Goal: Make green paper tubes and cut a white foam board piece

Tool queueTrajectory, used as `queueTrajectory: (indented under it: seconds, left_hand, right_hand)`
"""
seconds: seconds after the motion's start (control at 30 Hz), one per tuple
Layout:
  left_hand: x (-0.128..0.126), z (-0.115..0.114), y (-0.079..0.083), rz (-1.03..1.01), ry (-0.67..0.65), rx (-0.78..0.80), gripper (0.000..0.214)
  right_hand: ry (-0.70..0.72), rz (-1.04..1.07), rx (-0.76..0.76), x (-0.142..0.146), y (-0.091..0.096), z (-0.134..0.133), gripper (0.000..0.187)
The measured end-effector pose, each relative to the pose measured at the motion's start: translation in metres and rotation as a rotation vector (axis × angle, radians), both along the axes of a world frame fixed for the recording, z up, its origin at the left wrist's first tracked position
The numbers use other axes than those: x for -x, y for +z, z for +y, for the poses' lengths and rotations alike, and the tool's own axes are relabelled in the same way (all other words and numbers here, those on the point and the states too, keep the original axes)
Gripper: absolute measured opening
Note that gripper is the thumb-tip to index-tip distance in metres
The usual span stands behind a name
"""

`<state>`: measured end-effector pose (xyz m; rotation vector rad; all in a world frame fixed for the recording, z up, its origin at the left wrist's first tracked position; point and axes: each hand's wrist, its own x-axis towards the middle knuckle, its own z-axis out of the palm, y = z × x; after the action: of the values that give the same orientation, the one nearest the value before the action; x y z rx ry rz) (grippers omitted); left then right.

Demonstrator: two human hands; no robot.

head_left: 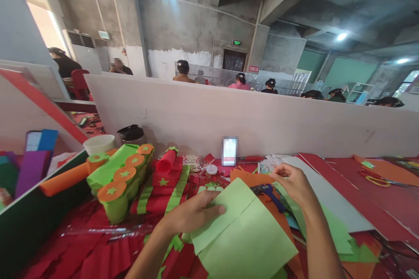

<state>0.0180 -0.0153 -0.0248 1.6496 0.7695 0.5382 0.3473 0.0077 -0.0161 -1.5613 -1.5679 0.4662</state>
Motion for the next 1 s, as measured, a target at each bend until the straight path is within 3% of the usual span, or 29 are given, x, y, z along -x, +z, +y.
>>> queueTrajectory:
  seconds: [0.23,0.4,0.5,0.6,0.7,0.8,1.0]
  left_hand:
    - [0.005,0.000,0.002,-0.008,-0.030,0.053,0.041]
    - [0.009,0.003,0.005,-0.034,-0.108,0.142,0.045]
    - [0.009,0.006,0.001,0.014,-0.074,0.103,0.045]
    - [0.007,0.009,-0.002,0.096,-0.026,0.015,0.042]
    - [0.005,0.009,-0.002,0.084,-0.013,-0.058,0.039]
    - [0.002,0.007,-0.001,0.040,-0.019,-0.084,0.038]
    - [0.001,0.009,-0.002,-0.013,0.017,-0.084,0.042]
  right_hand:
    - [0.062,0.017,0.100,0.001,-0.019,0.010,0.018]
    - [-0.094,0.001,-0.018,0.003,-0.035,0.022,0.045]
    - [0.000,0.017,0.054,0.008,-0.026,0.015,0.052]
    - [0.288,0.120,0.247,0.021,-0.003,-0.005,0.058]
    - [0.506,0.081,0.418,0.045,0.017,-0.023,0.064]
    - [0.552,-0.031,0.463,0.071,0.024,-0.030,0.062]
    - [0.412,-0.190,0.335,0.096,0.015,-0.018,0.049]
